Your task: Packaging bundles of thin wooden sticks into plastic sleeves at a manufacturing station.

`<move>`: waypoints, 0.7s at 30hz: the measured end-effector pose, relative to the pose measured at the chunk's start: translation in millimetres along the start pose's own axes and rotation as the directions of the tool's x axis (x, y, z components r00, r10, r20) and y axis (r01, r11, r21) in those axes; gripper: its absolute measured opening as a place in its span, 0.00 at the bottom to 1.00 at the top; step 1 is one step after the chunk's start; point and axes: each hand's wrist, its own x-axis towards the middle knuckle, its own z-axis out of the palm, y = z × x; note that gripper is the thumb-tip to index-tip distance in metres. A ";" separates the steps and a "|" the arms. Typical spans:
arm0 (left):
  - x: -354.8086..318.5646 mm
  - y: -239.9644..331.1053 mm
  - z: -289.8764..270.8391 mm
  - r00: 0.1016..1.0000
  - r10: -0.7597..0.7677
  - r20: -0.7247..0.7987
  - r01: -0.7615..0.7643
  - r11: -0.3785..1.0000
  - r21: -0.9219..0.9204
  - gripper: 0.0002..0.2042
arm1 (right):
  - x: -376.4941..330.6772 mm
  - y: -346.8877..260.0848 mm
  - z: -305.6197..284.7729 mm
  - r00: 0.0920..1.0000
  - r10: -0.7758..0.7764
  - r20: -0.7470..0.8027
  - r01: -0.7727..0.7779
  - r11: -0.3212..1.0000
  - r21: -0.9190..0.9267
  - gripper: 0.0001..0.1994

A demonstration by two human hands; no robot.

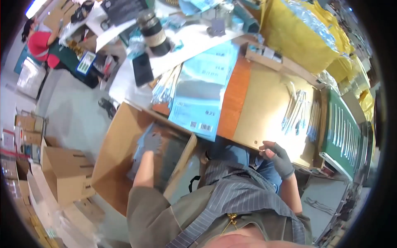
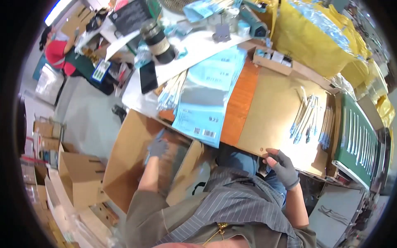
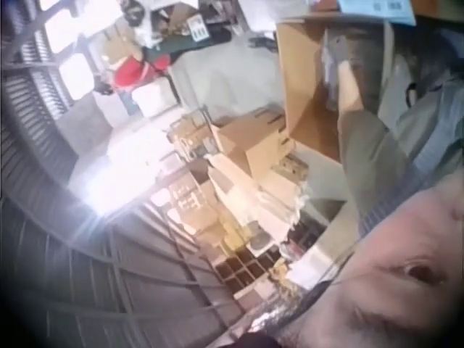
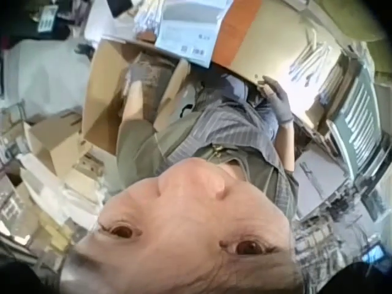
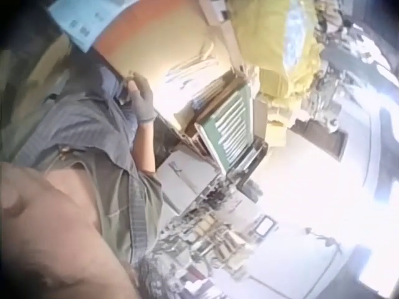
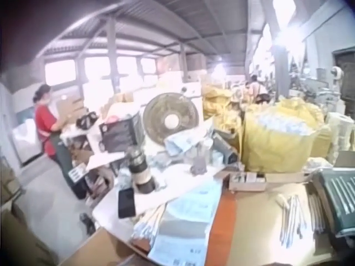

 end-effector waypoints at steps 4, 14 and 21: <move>-95.2 173.9 133.4 0.729 0.673 -0.122 -0.525 0.665 0.531 0.07 | -0.2 24.0 -14.2 0.985 0.090 -0.145 -0.079 0.993 0.086 0.23; -48.4 180.3 258.7 0.852 0.052 0.521 -0.474 -0.344 0.810 0.25 | -7.8 51.6 -28.4 0.995 -0.054 -0.080 0.056 0.998 0.022 0.18; -5.6 177.7 244.7 0.719 -0.021 0.695 -0.647 -0.386 0.658 0.20 | -46.3 89.5 -74.0 0.965 -0.001 -0.261 0.022 0.997 0.080 0.17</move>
